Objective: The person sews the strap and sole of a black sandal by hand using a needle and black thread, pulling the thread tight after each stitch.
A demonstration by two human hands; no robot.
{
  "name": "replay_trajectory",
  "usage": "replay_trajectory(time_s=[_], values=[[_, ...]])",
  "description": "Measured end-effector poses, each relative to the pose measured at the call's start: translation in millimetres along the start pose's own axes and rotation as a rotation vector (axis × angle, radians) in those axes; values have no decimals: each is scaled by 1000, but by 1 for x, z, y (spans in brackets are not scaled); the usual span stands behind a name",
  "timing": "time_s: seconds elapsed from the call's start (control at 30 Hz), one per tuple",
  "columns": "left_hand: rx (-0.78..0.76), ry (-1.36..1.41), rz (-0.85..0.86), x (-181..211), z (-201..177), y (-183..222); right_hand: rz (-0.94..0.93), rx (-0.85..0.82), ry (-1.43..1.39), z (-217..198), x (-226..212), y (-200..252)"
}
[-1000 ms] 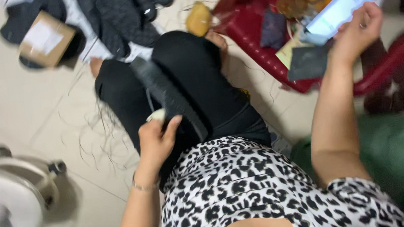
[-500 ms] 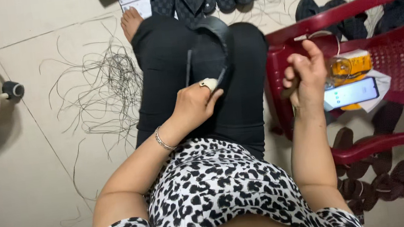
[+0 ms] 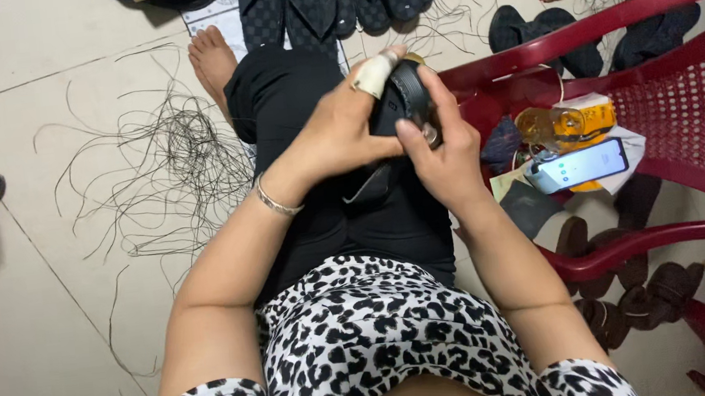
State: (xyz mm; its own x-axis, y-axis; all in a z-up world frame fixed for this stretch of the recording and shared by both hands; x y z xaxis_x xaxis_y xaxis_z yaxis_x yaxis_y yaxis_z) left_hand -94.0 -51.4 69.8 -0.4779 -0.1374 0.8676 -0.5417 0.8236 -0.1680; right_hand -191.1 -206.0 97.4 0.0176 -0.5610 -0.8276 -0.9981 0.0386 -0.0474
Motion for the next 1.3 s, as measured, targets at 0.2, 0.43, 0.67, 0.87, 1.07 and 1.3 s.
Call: replay_trajectory(time_s=[0.2, 0.43, 0.67, 0.87, 1.07, 1.3], values=[[-10, 13, -237, 9, 1, -5, -18, 108, -5, 4, 18, 9], [-208, 269, -276, -8, 33, 22, 278, -107, -318, -21, 54, 40], [-311, 362, -191, -19, 26, 18, 38, -397, 140, -67, -1, 30], [-256, 354, -194, -15, 26, 20, -63, -468, 369, -66, -2, 32], [-226, 364, -181, -16, 29, 20, 0, -564, 560, -67, 6, 26], [-160, 232, -207, -17, 40, 21, -44, -643, 1116, -65, -32, 6]])
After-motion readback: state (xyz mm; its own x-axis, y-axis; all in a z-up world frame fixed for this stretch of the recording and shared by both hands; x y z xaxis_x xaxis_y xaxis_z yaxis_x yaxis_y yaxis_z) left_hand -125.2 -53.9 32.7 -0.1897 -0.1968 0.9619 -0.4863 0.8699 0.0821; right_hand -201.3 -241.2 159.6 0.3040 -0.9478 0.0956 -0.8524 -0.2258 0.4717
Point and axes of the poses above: each hand's wrist, its own y-axis away from the middle knuckle, its own z-axis out of the palm, x = y × z, the point moved 2 cm from there along -y, towards the middle knuckle, and after that the axes turned 11 degrees about -x, right-handed, at the moved point
